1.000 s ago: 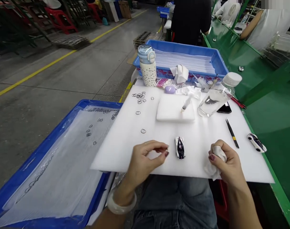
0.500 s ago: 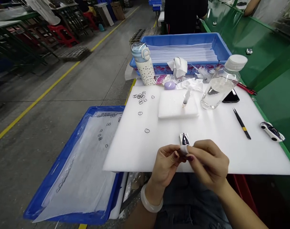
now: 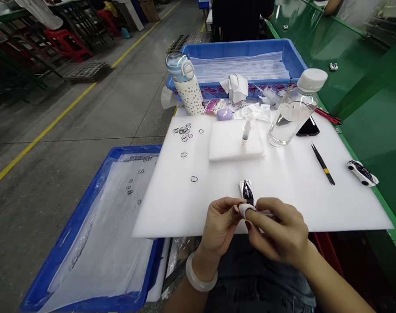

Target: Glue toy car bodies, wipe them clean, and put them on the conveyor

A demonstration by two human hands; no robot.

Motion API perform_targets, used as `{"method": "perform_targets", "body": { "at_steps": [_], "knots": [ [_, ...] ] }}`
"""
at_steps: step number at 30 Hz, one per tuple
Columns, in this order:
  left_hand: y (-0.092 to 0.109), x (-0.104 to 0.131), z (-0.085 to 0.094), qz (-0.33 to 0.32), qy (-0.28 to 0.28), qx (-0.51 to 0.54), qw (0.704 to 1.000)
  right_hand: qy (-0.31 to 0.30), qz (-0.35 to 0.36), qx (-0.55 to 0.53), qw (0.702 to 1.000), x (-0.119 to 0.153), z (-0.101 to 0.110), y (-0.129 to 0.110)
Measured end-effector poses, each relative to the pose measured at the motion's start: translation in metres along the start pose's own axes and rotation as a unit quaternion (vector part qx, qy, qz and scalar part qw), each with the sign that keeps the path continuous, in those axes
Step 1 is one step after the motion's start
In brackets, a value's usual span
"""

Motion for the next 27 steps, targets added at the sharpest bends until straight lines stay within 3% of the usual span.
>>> {"method": "perform_targets", "body": {
  "at_steps": [2,4,5,7,10,12,14,18,27],
  "knots": [
    [0.01,0.002,0.002,-0.037,0.011,-0.059,0.998,-0.001,-0.027,-0.007,1.0,0.002,0.003,0.009],
    [0.028,0.007,0.008,-0.113,0.064,-0.181,0.975,0.023,-0.105,-0.016,0.994,0.011,0.01,0.03],
    [0.038,0.011,0.008,-0.162,0.102,-0.261,0.946,0.033,-0.154,-0.028,0.987,0.018,0.011,0.042],
    [0.054,0.02,0.001,-0.256,0.16,-0.417,0.857,0.025,-0.238,-0.072,0.968,0.032,0.001,0.063],
    [0.057,0.029,-0.024,-0.356,0.164,-0.568,0.724,0.005,-0.291,-0.111,0.95,0.045,-0.019,0.076],
    [0.052,0.032,-0.035,-0.39,0.146,-0.609,0.675,0.011,-0.298,-0.101,0.949,0.048,-0.024,0.077],
    [0.046,0.033,-0.043,-0.407,0.129,-0.633,0.646,0.004,-0.298,-0.1,0.949,0.049,-0.027,0.076],
    [0.038,0.031,-0.044,-0.402,0.109,-0.653,0.633,-0.024,-0.291,-0.109,0.95,0.047,-0.03,0.074],
    [0.046,0.021,-0.026,-0.323,0.142,-0.616,0.705,-0.052,-0.291,-0.107,0.949,0.047,-0.032,0.076]
  ]
}}
Point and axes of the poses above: each hand's wrist, its own x-axis away from the middle knuckle, its own z-axis out of the back of the hand, y = z × x, the point moved 9 cm from there along -x, towards the middle knuckle, and after that the axes turned 12 degrees about z, right-handed, at the moved point
